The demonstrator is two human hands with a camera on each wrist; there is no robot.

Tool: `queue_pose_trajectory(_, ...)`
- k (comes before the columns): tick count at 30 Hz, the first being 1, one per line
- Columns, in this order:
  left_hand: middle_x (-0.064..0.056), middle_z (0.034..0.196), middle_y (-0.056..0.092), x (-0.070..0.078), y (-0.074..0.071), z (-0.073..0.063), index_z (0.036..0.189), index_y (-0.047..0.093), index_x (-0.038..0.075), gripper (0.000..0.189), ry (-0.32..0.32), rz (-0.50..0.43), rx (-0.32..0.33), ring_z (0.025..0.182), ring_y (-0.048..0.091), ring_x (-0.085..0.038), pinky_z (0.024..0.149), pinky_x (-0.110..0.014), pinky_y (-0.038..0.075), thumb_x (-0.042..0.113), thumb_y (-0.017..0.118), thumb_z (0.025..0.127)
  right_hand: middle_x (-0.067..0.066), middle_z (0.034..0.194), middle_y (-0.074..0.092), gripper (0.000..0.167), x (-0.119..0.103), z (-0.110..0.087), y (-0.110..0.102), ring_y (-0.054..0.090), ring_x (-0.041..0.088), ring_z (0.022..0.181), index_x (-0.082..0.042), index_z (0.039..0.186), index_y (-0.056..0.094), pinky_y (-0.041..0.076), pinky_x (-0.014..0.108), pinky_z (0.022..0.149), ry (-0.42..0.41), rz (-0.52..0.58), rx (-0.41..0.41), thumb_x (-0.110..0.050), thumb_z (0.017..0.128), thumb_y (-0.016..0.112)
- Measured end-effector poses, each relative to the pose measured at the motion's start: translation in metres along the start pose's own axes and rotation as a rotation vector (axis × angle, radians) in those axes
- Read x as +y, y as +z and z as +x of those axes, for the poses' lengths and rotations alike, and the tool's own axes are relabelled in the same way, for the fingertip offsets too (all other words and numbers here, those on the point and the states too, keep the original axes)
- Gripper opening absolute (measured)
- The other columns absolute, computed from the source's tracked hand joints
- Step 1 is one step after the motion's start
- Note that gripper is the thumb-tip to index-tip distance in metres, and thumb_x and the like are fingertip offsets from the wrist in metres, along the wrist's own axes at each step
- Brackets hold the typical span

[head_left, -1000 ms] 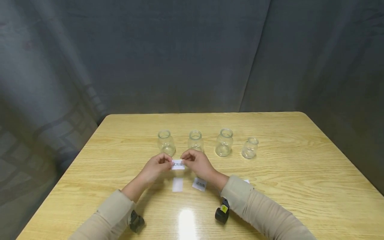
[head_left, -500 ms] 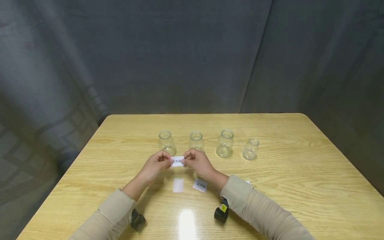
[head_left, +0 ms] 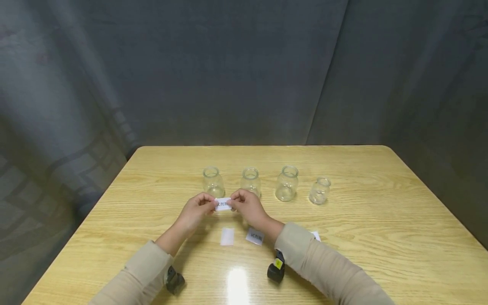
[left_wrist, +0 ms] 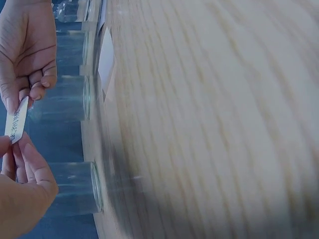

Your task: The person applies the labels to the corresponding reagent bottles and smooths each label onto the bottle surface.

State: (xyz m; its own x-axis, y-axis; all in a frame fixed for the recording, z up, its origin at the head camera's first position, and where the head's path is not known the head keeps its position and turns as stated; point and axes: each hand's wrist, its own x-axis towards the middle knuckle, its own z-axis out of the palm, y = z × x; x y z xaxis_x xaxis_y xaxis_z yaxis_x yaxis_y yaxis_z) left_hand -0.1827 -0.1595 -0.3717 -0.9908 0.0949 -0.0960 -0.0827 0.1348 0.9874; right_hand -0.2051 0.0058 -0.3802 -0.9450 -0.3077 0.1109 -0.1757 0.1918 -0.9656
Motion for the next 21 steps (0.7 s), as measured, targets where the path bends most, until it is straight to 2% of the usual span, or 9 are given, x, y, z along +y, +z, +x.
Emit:
queue_pose_trajectory(3, -0.007, 0.082, 0.051, -0.001, 0.001, 0.001, 0.091, 0.049, -0.005, 0.012, -0.012, 0.010, 0.032, 0.077, 0.050, -0.017, 0.081, -0.039, 0.042, 0.006, 0.051, 0.084, 0.002, 0.065, 0.052, 0.010, 0.001, 0.001, 0.001, 0.052, 0.020, 0.064, 0.005, 0.082, 0.055, 0.040, 0.020, 0.050, 0.003, -0.023, 0.009, -0.005, 0.081, 0.057)
queue_pose_trajectory(6, -0.009, 0.086, 0.052, 0.000, 0.001, 0.001, 0.092, 0.050, -0.005, 0.014, -0.028, 0.028, 0.062, 0.080, 0.050, -0.019, 0.081, -0.038, 0.042, 0.007, 0.051, 0.084, 0.001, 0.066, 0.052, 0.008, 0.001, 0.002, 0.002, 0.052, 0.022, 0.064, 0.002, 0.082, 0.055, 0.036, 0.016, 0.048, 0.010, -0.047, 0.014, -0.006, 0.082, 0.057)
queue_pose_trajectory(12, -0.011, 0.089, 0.052, 0.002, -0.001, 0.000, 0.093, 0.051, -0.004, 0.016, -0.045, 0.061, 0.109, 0.087, 0.049, -0.024, 0.083, -0.039, 0.041, 0.009, 0.053, 0.084, 0.002, 0.068, 0.052, 0.009, 0.002, 0.006, 0.006, 0.044, 0.013, 0.058, 0.000, 0.083, 0.055, 0.034, 0.017, 0.046, 0.000, -0.069, 0.008, -0.009, 0.084, 0.055)
queue_pose_trajectory(21, -0.010, 0.095, 0.052, 0.002, -0.006, 0.004, 0.094, 0.054, -0.001, 0.018, -0.067, 0.149, 0.155, 0.092, 0.046, -0.024, 0.083, -0.038, 0.039, 0.014, 0.054, 0.084, 0.002, 0.070, 0.053, 0.007, 0.002, 0.015, 0.012, 0.044, 0.010, 0.060, -0.001, 0.082, 0.055, 0.036, 0.017, 0.049, 0.002, -0.121, 0.030, -0.008, 0.083, 0.055)
